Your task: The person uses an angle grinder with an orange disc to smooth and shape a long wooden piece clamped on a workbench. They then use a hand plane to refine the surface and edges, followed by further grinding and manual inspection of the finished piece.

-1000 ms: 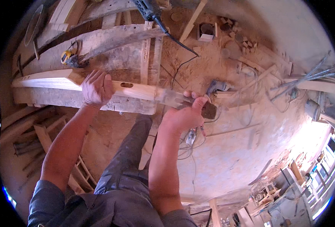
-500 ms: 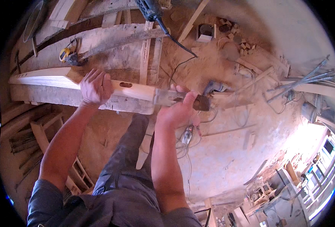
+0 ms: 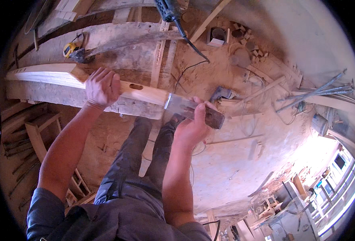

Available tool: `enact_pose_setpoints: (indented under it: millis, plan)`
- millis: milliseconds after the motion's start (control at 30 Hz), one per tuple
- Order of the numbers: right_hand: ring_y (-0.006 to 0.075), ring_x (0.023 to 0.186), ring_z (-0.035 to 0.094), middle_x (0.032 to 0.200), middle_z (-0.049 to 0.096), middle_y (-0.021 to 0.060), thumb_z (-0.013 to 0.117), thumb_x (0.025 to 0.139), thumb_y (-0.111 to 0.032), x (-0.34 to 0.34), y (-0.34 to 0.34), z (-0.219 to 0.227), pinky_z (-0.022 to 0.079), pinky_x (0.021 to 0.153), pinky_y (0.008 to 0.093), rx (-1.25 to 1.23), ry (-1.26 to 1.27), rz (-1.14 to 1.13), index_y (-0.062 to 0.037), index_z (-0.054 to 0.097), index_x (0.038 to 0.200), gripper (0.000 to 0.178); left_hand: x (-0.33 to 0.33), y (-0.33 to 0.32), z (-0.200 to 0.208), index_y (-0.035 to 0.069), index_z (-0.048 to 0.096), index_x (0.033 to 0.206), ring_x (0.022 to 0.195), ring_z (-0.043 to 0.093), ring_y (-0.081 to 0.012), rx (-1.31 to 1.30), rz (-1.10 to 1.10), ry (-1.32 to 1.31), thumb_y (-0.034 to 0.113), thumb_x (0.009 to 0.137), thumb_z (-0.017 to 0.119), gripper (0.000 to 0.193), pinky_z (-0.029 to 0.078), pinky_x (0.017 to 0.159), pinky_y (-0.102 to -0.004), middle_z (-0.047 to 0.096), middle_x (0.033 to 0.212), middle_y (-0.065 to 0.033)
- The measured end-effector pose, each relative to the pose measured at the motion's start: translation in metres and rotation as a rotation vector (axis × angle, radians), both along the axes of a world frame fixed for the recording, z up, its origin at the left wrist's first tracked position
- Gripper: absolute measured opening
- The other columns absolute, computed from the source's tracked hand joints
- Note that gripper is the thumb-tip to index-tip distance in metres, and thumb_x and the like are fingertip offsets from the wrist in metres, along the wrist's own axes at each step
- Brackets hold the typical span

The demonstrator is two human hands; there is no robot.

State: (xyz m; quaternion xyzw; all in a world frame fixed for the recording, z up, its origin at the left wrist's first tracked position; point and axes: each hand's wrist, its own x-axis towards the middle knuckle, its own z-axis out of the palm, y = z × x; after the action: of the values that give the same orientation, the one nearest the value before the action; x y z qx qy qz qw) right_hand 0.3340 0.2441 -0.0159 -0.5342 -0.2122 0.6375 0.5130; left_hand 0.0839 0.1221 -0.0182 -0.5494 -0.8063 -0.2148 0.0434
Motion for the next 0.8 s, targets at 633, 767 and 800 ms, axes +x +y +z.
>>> enact_pose_setpoints:
  millis: [633, 767, 800]
  plan:
    - [0.0253, 0.087, 0.066, 0.091, 0.066, 0.0083, 0.068, 0.104, -0.017, -0.004, 0.012, 0.038, 0.057, 0.084, 0.0488, 0.131, 0.021, 0.128, -0.0081, 0.057, 0.121, 0.021, 0.004, -0.002, -0.001, 0.011, 0.062, 0.072, 0.073, 0.063, -0.0302, 0.01, 0.069, -0.025, 0.021, 0.09, 0.066, 0.021, 0.05, 0.066, -0.0447, 0.061, 0.073, -0.0068]
    - [0.0245, 0.081, 0.063, 0.086, 0.064, 0.006, 0.07, 0.104, -0.023, -0.028, 0.013, 0.043, 0.056, 0.08, 0.0504, 0.209, 0.099, 0.124, -0.0087, 0.057, 0.121, 0.026, 0.003, -0.002, -0.003, 0.012, 0.061, 0.072, 0.071, 0.062, -0.03, 0.033, 0.058, -0.03, 0.021, 0.09, 0.067, 0.021, 0.05, 0.066, -0.0445, 0.061, 0.073, -0.0063]
    - [0.0241, 0.079, 0.062, 0.085, 0.063, 0.0057, 0.07, 0.104, -0.025, -0.028, 0.014, 0.042, 0.056, 0.079, 0.0503, 0.211, 0.144, 0.132, -0.0089, 0.057, 0.121, 0.027, 0.003, -0.003, -0.003, 0.012, 0.061, 0.072, 0.071, 0.062, -0.0299, 0.026, 0.061, -0.026, 0.021, 0.09, 0.067, 0.021, 0.05, 0.066, -0.0444, 0.061, 0.073, -0.0062]
